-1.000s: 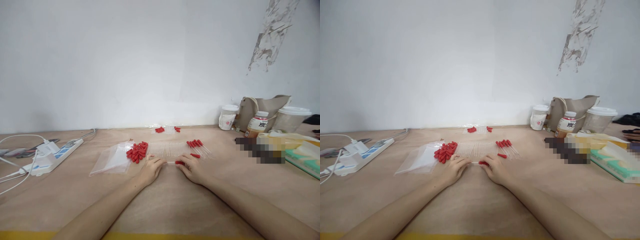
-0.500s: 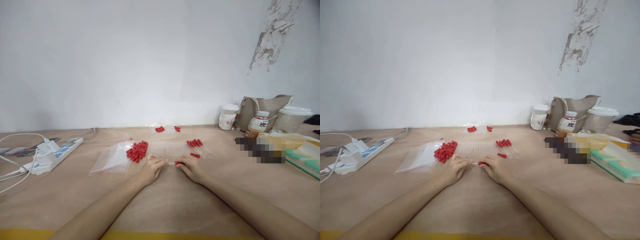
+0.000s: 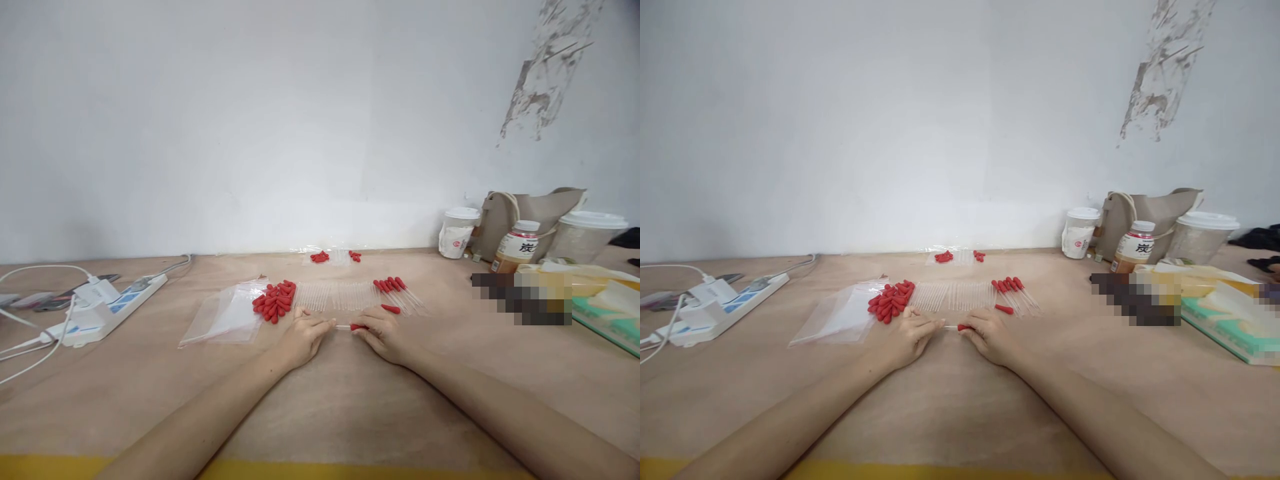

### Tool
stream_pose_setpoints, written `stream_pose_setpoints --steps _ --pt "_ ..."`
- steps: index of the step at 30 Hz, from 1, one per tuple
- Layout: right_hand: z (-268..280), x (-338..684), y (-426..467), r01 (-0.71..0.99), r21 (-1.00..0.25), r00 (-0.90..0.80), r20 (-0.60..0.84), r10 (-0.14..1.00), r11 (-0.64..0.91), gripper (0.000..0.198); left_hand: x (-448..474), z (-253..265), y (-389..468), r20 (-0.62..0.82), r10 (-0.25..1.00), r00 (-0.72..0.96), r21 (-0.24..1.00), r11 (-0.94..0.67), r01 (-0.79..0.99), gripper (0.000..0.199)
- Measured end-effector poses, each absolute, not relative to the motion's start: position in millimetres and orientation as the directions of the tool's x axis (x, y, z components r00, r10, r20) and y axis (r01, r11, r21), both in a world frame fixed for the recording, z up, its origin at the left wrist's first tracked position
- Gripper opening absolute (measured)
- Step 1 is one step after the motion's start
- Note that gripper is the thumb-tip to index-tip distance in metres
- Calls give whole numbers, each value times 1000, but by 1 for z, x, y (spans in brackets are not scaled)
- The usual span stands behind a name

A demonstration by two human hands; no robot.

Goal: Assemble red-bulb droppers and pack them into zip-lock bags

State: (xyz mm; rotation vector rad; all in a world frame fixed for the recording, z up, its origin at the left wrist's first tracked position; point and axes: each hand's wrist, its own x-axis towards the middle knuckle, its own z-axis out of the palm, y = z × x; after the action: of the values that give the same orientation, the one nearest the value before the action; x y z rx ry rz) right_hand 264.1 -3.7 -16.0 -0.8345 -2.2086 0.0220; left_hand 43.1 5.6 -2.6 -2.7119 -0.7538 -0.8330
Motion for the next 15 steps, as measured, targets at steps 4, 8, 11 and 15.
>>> stream_pose_setpoints --steps 4,8,11,15 --pt "-15 264 -4 614 -174 -538 621 570 770 19 45 -6 7 575 394 717 -78 -846 528 27" --pt "-11 265 -4 637 -118 -579 580 574 762 19 47 -6 7 574 377 727 -99 -849 518 26" --pt "-9 265 -4 650 -105 -588 557 586 752 17 48 -5 6 561 372 739 -121 -847 518 24" --pt "-9 264 -1 636 -67 -625 539 565 768 17 49 -6 8 560 361 746 -128 -852 508 24"
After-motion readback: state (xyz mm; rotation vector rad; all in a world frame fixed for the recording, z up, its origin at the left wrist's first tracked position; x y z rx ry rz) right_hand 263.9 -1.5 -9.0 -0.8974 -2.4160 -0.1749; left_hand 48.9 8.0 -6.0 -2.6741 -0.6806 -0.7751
